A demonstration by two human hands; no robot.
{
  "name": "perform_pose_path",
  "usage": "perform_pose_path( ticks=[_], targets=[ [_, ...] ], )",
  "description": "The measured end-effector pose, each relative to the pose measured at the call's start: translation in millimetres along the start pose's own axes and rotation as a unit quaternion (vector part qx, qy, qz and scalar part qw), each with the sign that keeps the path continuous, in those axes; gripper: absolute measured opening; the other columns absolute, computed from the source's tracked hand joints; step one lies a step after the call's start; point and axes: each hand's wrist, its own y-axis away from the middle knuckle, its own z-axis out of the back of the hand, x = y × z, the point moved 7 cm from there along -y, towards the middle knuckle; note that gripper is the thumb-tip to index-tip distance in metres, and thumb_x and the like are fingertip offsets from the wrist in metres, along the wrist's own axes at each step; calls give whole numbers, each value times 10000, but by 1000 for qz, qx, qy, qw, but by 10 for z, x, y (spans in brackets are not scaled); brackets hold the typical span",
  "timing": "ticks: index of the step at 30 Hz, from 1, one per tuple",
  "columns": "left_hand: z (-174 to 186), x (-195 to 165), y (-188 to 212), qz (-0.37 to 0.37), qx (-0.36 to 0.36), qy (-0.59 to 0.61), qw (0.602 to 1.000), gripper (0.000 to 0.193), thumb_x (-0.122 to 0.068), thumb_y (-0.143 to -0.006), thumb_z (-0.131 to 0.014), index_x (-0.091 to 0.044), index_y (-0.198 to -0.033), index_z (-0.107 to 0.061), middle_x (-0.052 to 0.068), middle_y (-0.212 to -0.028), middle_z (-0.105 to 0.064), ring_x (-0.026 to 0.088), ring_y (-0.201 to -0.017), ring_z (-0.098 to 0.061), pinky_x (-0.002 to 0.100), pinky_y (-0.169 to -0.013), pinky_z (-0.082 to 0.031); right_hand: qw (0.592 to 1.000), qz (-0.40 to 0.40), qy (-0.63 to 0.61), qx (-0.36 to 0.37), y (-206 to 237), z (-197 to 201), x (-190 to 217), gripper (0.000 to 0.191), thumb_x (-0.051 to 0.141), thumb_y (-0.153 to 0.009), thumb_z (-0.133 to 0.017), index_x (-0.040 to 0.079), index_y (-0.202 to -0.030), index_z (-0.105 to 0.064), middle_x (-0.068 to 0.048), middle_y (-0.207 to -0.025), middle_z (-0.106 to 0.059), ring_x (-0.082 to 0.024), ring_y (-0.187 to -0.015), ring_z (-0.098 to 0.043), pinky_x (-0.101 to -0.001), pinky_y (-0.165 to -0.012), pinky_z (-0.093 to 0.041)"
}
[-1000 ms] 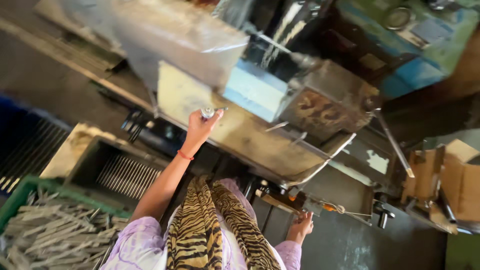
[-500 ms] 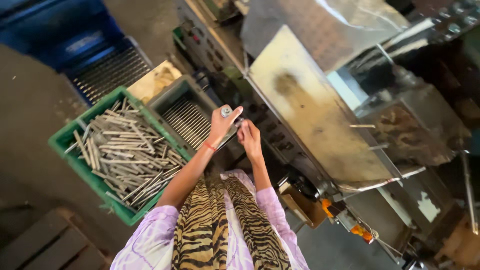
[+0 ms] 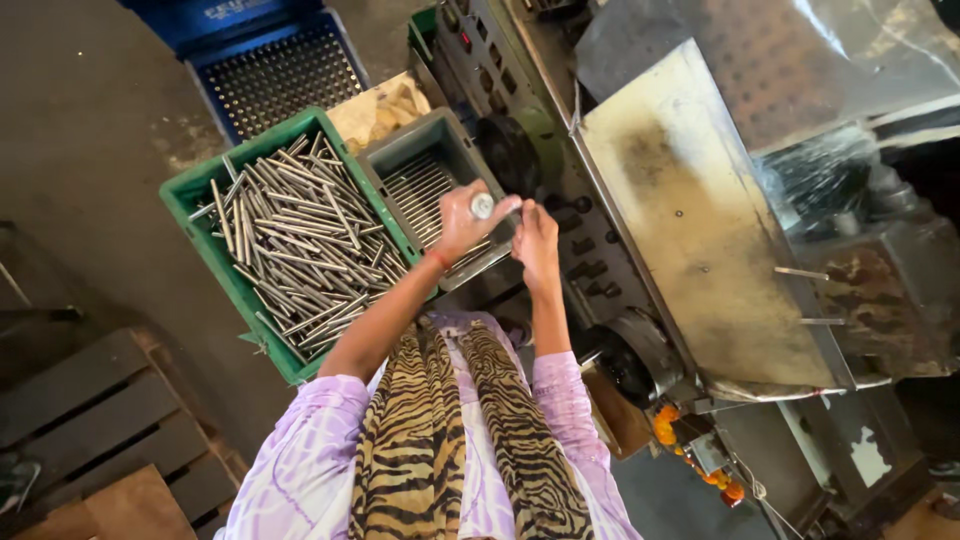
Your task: The person repeatedly picks metal rods from a green bin, inserts them into a grinding machine, and operates a lever to process them. After each cycle, the person removes the rod and places it into a gray tray. The process is repeated continuously throughout the clip.
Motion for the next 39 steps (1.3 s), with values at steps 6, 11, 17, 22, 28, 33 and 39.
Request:
perform_pose_path(
  ticks=[6,11,17,22,28,33,39],
  targets=[
    [-100,398,191,273,-79,216,934,414,-207,-942,-782,-76,-663,-506,-80,-619,-456,25,-588,-378,266,-497,-298,990,111,-69,-46,64,-299,-14,286,210,-980,-686,16,-1189,-658,50,-709,-568,-29,-438,-382,-232,-388,-289],
    [-389,572,392,252,25,290,923,224,-209,-1036,-695,-31,-904,-669,-9,-815,-622,96,-735,-517,331,-629,-425,951,293,-2,-101,56,-190,85,171,96,-1040,-759,-17,-1165,-731,-19,-973,-692,-61,-736,-545,-255,-601,-423],
    [-604,1024,1184,271,310,-148,899,258,-240,-1002,-595,-1,-1090,-554,275,-875,-681,464,-830,-651,576,-737,-484,924,317,-112,-183,212,190,425,117,119,-967,-739,28,-1013,-682,-20,-912,-673,-84,-508,-492,-259,-430,-363],
    [-571,1227,1378,195,363,-221,884,390,-67,-811,-629,30,-1184,-577,287,-1040,-670,451,-989,-650,520,-866,-519,895,331,-162,-252,484,646,621,233,188,-969,-791,22,-1075,-667,3,-756,-541,-65,-474,-368,-260,-417,-332],
    [510,1277,1226,83,227,-139,960,296,-26,-794,-632,7,-1082,-689,265,-1052,-678,462,-1003,-626,515,-914,-497,907,281,-90,-301,962,1192,197,282,251,-980,-799,37,-1085,-647,33,-721,-460,-57,-489,-347,-245,-438,-313],
    [1644,1573,915,-37,183,-547,816,177,-209,-770,-590,-231,-882,-725,221,-1232,-670,428,-1233,-538,565,-1005,-401,917,248,-56,-309,1117,1346,-162,280,228,-977,-792,31,-1119,-652,32,-727,-496,-55,-512,-365,-236,-468,-316],
    [1598,1644,836,-109,329,-504,791,261,-174,-924,-546,-141,-1150,-672,125,-1224,-676,341,-1267,-590,467,-1115,-402,923,255,3,-287,1129,1138,-228,236,175,-1004,-753,1,-1141,-674,36,-666,-468,-52,-508,-376,-233,-470,-326]
  ],
)
